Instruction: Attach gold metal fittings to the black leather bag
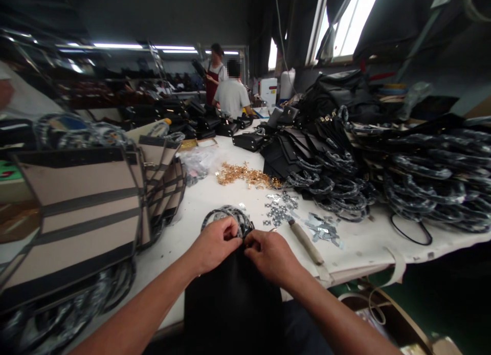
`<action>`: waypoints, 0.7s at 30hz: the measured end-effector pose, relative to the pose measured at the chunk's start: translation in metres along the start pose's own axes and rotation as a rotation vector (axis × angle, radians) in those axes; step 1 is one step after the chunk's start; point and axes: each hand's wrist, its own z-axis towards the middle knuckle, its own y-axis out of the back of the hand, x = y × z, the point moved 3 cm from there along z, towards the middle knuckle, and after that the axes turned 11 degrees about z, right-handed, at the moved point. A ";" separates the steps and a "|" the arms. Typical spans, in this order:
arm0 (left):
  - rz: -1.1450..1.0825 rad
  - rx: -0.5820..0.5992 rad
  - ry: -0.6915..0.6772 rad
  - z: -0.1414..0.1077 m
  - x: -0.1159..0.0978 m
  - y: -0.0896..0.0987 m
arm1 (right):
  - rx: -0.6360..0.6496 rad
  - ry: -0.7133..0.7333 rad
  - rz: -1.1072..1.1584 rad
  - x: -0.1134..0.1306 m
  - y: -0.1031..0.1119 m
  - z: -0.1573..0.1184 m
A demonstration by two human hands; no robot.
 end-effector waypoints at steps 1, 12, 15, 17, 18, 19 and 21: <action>0.007 -0.001 -0.005 0.000 -0.002 0.002 | -0.004 -0.009 -0.001 0.002 0.001 0.001; 0.104 0.029 -0.101 0.006 -0.013 0.015 | -0.063 0.214 -0.135 -0.002 0.031 0.014; 0.220 0.008 -0.107 0.017 -0.008 0.015 | -0.037 0.035 0.038 -0.015 0.030 0.021; 0.299 -0.048 -0.097 0.021 -0.004 0.018 | -0.106 0.001 0.215 -0.018 0.036 0.022; 0.327 -0.083 -0.091 0.019 -0.003 0.021 | -0.135 -0.003 0.342 -0.019 0.040 0.020; 0.347 -0.121 -0.087 0.014 -0.003 0.025 | -0.156 -0.004 0.474 -0.021 0.043 0.017; 0.319 -0.241 -0.056 -0.009 -0.005 0.040 | -0.193 0.005 0.632 -0.024 0.046 0.008</action>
